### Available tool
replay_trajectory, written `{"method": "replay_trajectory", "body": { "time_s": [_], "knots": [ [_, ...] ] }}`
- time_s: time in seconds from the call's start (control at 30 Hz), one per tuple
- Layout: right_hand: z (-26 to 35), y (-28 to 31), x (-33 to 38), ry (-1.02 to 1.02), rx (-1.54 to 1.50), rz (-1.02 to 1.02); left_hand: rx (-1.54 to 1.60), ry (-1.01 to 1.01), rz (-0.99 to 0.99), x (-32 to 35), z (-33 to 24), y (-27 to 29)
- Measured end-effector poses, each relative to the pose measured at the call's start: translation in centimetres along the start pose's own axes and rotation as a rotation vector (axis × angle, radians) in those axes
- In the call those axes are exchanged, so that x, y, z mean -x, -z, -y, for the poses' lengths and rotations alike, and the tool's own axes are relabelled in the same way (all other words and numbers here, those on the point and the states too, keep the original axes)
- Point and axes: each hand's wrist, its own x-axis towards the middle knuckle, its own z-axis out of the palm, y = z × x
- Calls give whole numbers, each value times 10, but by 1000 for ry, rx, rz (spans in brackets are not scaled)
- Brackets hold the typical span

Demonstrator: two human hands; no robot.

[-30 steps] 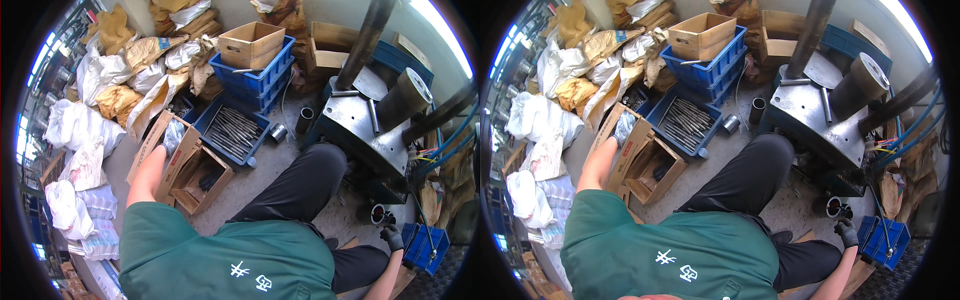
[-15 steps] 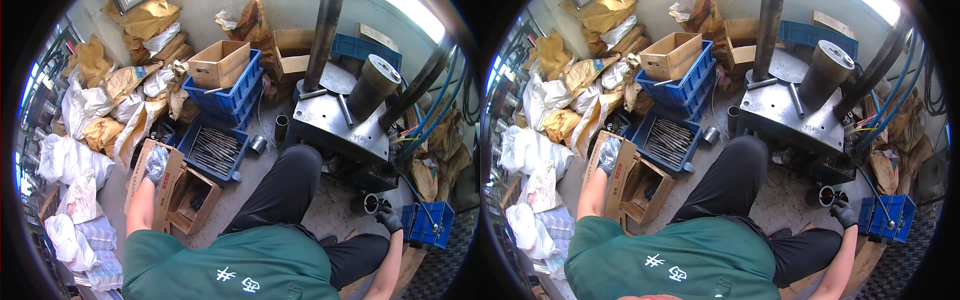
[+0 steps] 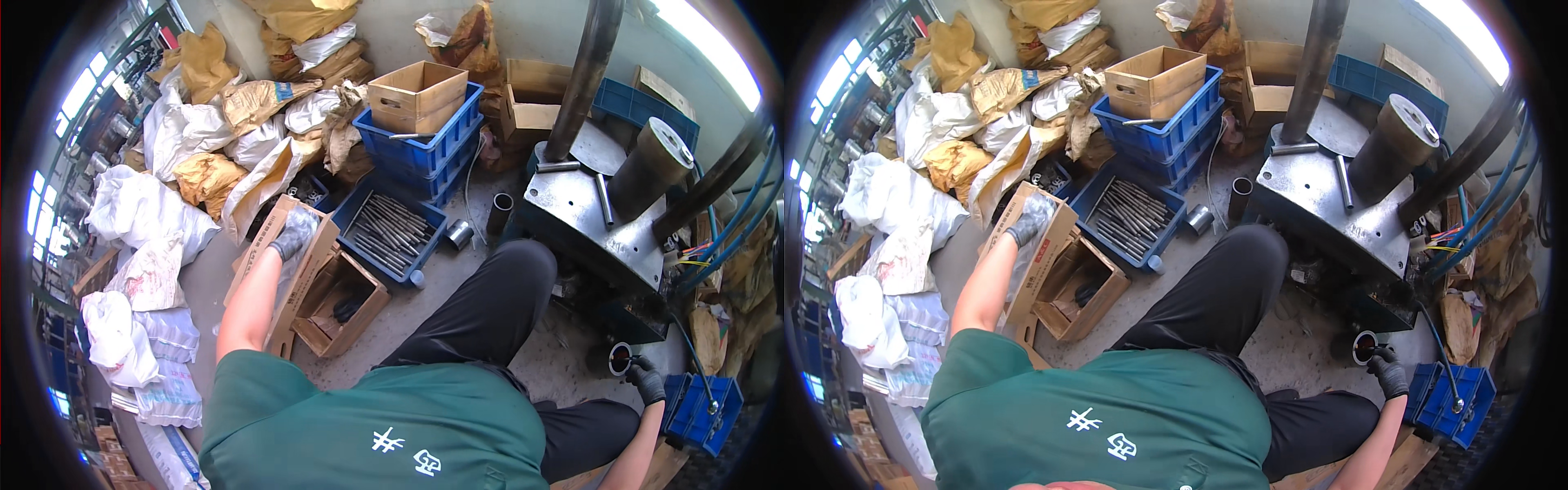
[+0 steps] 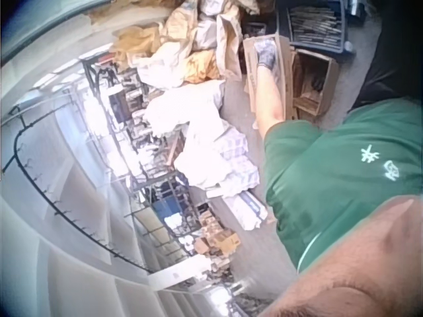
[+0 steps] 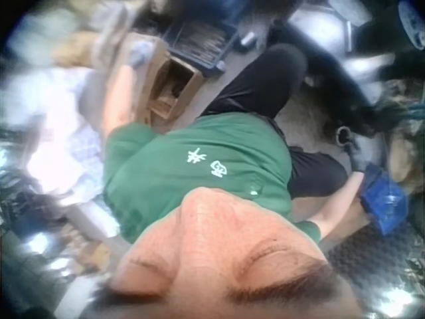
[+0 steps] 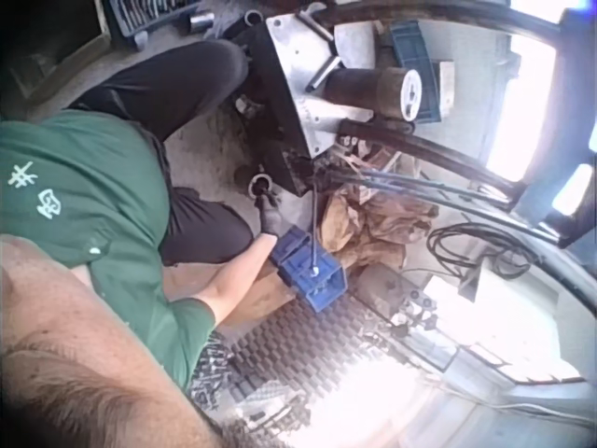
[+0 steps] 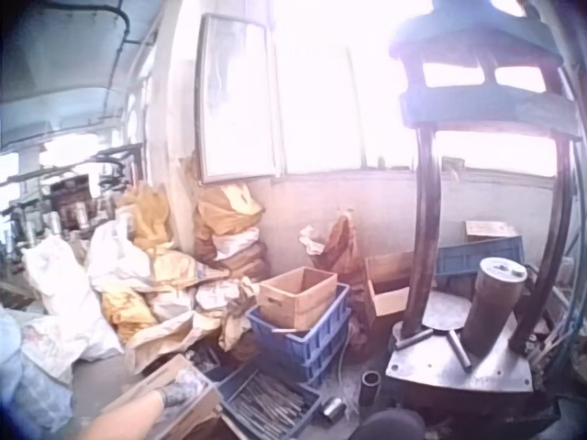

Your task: The recorder is using a manual hydraulic press and hand tools to assemble metal pins and components.

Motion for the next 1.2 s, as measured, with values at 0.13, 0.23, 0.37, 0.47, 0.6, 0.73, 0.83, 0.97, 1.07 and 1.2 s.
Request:
{"method": "replay_trajectory", "body": {
  "time_s": [0.13, 0.23, 0.37, 0.47, 0.6, 0.73, 0.83, 0.97, 1.07, 1.2],
  "knots": [
    [2, -17, -17, 113, 33, 55, 575, 197, 299, -4, 48, -22],
    [-9, -3, 0, 100, -34, 0, 450, 29, 294, -33, 17, 9],
    [-10, 4, 18, 17, -130, -12, 119, -116, 236, -32, -8, 38],
    [8, -12, 5, 29, -162, 35, 35, 27, 240, -6, 20, -10],
    [45, -15, 25, 67, -47, 98, -450, -179, 448, -26, 0, -7],
    [34, -15, 20, 26, -78, 73, -44, 15, 383, -24, 4, -1],
    [33, -15, 15, 23, -99, 68, 208, 119, 358, -27, 5, 20],
    [47, -14, 30, -12, -48, 48, 460, 89, 408, -38, -27, 42],
    [45, -14, 30, -26, -15, 46, 640, 82, 451, -14, -44, 55],
    [53, -20, 19, 2, 61, 109, 886, 134, 507, 31, -5, 75]
  ]
}}
